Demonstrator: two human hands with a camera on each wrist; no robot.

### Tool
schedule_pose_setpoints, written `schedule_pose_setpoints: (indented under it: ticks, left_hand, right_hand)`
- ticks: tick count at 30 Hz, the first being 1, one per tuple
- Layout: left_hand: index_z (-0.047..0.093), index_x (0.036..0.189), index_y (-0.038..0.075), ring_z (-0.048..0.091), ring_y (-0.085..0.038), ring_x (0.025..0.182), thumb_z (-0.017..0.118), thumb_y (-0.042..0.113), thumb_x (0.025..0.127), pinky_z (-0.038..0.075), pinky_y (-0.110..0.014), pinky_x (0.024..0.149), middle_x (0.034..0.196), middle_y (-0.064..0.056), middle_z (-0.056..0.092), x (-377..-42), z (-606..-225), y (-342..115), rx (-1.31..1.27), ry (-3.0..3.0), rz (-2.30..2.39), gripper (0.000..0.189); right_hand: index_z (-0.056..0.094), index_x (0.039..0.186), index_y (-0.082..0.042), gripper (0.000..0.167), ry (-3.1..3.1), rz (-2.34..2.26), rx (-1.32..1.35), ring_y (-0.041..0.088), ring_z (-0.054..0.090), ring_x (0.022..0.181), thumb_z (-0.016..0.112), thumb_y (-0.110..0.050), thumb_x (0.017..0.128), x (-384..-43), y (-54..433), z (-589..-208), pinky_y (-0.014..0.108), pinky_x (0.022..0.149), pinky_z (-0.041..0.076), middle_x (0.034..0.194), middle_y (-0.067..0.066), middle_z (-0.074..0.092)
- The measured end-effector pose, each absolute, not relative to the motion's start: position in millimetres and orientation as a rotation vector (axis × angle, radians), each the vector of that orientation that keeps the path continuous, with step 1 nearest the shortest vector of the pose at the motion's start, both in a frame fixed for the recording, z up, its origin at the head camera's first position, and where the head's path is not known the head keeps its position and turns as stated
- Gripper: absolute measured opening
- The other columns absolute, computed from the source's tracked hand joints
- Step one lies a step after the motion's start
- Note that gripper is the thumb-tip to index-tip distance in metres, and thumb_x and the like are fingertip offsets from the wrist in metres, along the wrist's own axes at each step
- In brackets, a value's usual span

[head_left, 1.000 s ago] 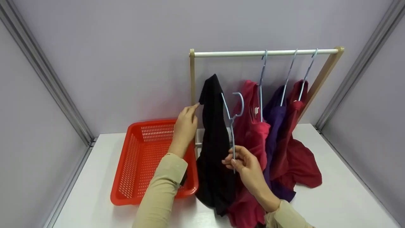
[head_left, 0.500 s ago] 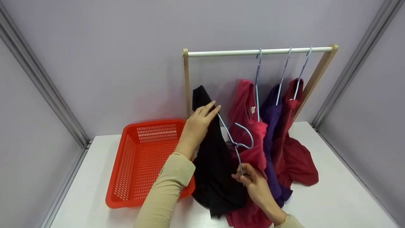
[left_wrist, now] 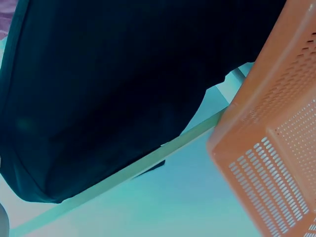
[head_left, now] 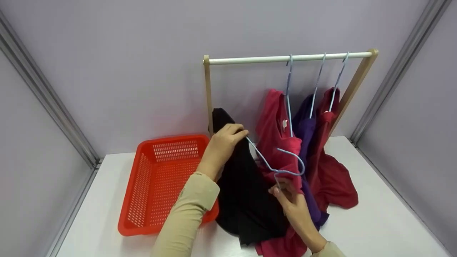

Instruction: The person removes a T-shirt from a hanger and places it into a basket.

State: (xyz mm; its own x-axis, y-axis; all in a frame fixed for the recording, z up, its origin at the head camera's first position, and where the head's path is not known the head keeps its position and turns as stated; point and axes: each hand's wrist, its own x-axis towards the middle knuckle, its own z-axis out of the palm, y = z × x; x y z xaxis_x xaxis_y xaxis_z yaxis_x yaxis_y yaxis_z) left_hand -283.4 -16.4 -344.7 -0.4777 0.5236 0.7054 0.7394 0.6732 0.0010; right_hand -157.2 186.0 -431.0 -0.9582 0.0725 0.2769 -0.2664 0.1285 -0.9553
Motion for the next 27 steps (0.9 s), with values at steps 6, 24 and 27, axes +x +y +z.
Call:
schedule_pose_setpoints:
  ticks: [6,24,27]
  left_hand:
    - [0.067,0.121,0.014,0.061,-0.020,0.113,0.052,-0.003,0.091,0.052,-0.028,0.093,0.119,-0.007,0.066,-277.3,-342.1,-12.4,-0.998,-2.194,-0.358,0.038]
    - [0.064,0.103,0.007,0.054,-0.037,0.124,0.047,0.013,0.099,0.048,-0.047,0.098,0.133,-0.021,0.054,-285.9,-342.3,-11.2,-0.469,-2.223,-1.198,0.018]
    - [0.064,0.104,0.005,0.062,-0.031,0.113,0.047,0.011,0.099,0.051,-0.042,0.093,0.116,-0.016,0.065,-287.7,-341.6,-15.7,-0.419,-2.195,-1.280,0.019]
  right_hand:
    - [0.058,0.120,-0.002,0.024,-2.027,1.932,0.211,0.004,0.052,0.065,0.047,-0.010,0.099,-158.6,180.1,-425.7,0.019,0.069,0.045,0.070,-0.007,0.052]
    - [0.063,0.101,-0.002,0.020,-2.205,1.528,0.127,-0.001,0.034,0.048,0.044,-0.007,0.100,-154.4,194.8,-426.6,0.020,0.046,0.035,0.056,-0.010,0.034]
    - [0.063,0.097,-0.004,0.019,-2.224,1.426,0.134,-0.002,0.033,0.048,0.044,-0.005,0.099,-154.6,199.7,-426.5,0.020,0.047,0.034,0.056,-0.010,0.034]
